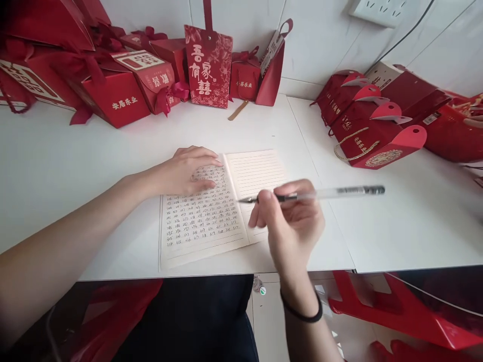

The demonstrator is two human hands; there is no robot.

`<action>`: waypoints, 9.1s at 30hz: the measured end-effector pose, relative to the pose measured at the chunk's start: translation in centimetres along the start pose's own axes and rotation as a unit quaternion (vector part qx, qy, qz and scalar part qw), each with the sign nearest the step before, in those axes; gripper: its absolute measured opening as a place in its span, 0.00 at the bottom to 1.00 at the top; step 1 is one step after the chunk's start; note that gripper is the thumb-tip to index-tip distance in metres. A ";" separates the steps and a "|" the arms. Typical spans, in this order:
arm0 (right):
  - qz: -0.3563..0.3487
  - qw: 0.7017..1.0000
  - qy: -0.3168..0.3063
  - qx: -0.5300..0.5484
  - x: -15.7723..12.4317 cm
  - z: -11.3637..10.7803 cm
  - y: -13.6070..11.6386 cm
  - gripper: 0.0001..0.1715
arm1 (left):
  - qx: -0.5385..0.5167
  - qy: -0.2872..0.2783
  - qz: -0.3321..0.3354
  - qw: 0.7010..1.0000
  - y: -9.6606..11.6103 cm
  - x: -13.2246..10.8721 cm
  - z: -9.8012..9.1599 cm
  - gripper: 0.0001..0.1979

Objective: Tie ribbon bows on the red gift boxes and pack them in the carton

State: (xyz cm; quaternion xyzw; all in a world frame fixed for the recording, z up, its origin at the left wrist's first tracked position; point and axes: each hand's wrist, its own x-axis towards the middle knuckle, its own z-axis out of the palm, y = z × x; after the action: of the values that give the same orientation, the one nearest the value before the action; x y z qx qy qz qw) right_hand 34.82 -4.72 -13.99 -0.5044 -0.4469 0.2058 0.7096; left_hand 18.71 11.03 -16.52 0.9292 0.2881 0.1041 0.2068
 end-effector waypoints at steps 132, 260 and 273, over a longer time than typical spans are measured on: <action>0.031 0.931 -0.121 -0.342 3.8 -3.2 7.4 0.19 | -0.089 0.511 -0.378 0.767 -6.7 -4.1 -4.7 0.28; 0.052 0.909 -0.144 -0.387 3.6 -2.8 -4.7 0.26 | -0.101 0.387 -0.140 0.906 3.1 -12.6 -7.7 0.17; 0.196 0.889 -0.374 -0.178 0.8 1.5 -4.3 0.14 | -0.287 0.025 -0.126 0.949 7.6 -12.0 -6.8 0.17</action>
State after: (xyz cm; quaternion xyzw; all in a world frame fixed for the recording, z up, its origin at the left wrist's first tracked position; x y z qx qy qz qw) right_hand 33.26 -5.04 -9.58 -0.5850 -0.6004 0.4308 0.3343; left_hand 10.61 0.60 -7.94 0.7839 0.3658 0.1785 0.4688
